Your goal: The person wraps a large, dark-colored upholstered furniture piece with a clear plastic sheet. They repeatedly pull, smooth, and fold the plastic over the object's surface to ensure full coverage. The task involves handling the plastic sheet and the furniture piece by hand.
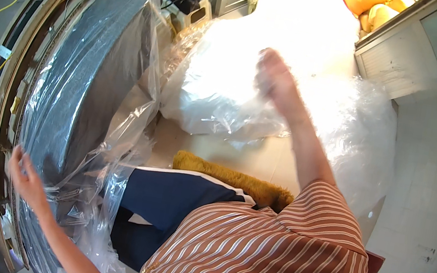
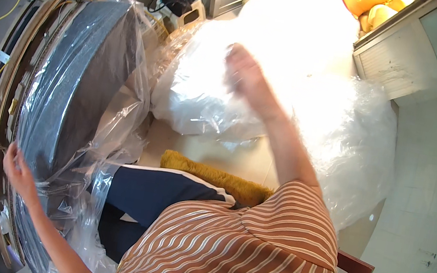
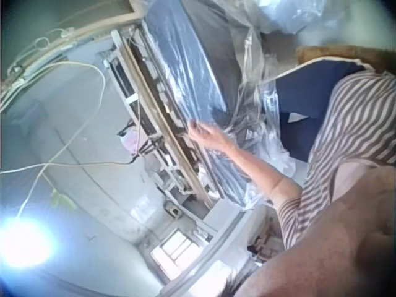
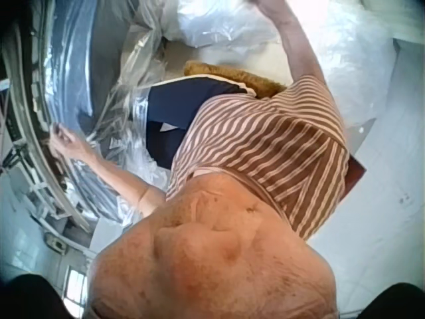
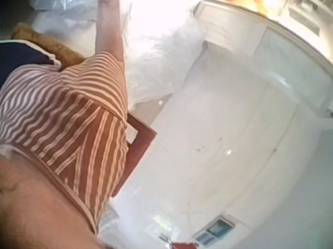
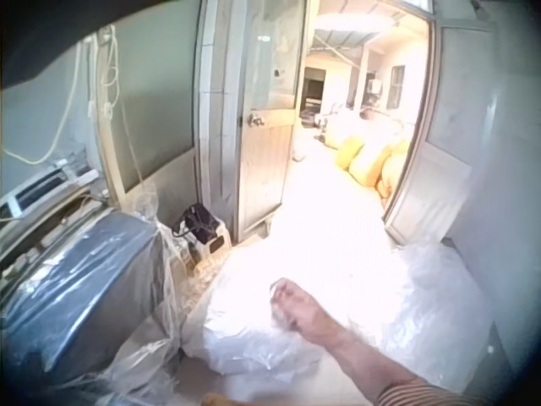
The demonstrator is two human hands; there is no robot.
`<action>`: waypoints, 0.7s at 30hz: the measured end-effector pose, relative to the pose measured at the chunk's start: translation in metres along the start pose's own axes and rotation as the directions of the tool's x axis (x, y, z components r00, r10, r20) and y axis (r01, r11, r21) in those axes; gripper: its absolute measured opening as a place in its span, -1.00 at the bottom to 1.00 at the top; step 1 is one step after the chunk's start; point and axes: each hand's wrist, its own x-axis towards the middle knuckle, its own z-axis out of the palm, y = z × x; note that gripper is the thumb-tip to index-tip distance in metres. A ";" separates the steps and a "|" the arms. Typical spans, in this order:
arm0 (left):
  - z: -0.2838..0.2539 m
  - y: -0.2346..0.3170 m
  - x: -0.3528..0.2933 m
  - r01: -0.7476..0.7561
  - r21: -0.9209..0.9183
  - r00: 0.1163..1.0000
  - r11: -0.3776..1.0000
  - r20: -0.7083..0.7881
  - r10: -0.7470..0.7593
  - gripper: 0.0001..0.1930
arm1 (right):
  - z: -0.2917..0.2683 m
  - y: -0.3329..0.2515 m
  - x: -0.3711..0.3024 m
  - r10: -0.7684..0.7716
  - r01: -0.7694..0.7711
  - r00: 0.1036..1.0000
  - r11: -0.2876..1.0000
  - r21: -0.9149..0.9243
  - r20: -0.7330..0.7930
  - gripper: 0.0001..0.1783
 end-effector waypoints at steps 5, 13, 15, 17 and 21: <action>0.078 0.189 -0.026 0.736 -0.578 0.442 0.352 0.805 0.396 -0.45 | 0.100 0.026 -0.057 0.132 -0.061 0.848 0.986 -0.153 0.513 -0.88; 0.105 0.217 -0.037 0.490 -0.691 0.499 0.532 0.722 0.479 -0.81 | 0.100 0.016 -0.045 0.032 0.334 0.706 0.865 -0.373 0.707 -0.54; 0.062 0.222 -0.020 0.410 -0.721 0.605 0.559 0.673 0.425 -0.84 | 0.068 0.011 0.000 -0.450 0.731 0.646 0.133 -0.669 0.616 -0.44; 0.031 0.218 -0.009 0.377 -0.814 0.731 0.442 0.555 0.397 -0.82 | 0.000 0.033 0.055 -0.202 0.521 0.820 -0.128 -0.844 0.536 -0.53; 0.020 0.162 0.018 -0.006 -0.641 0.900 0.768 0.332 0.284 -0.92 | 0.034 -0.031 0.082 -0.452 0.529 0.819 0.355 -0.771 0.354 -0.76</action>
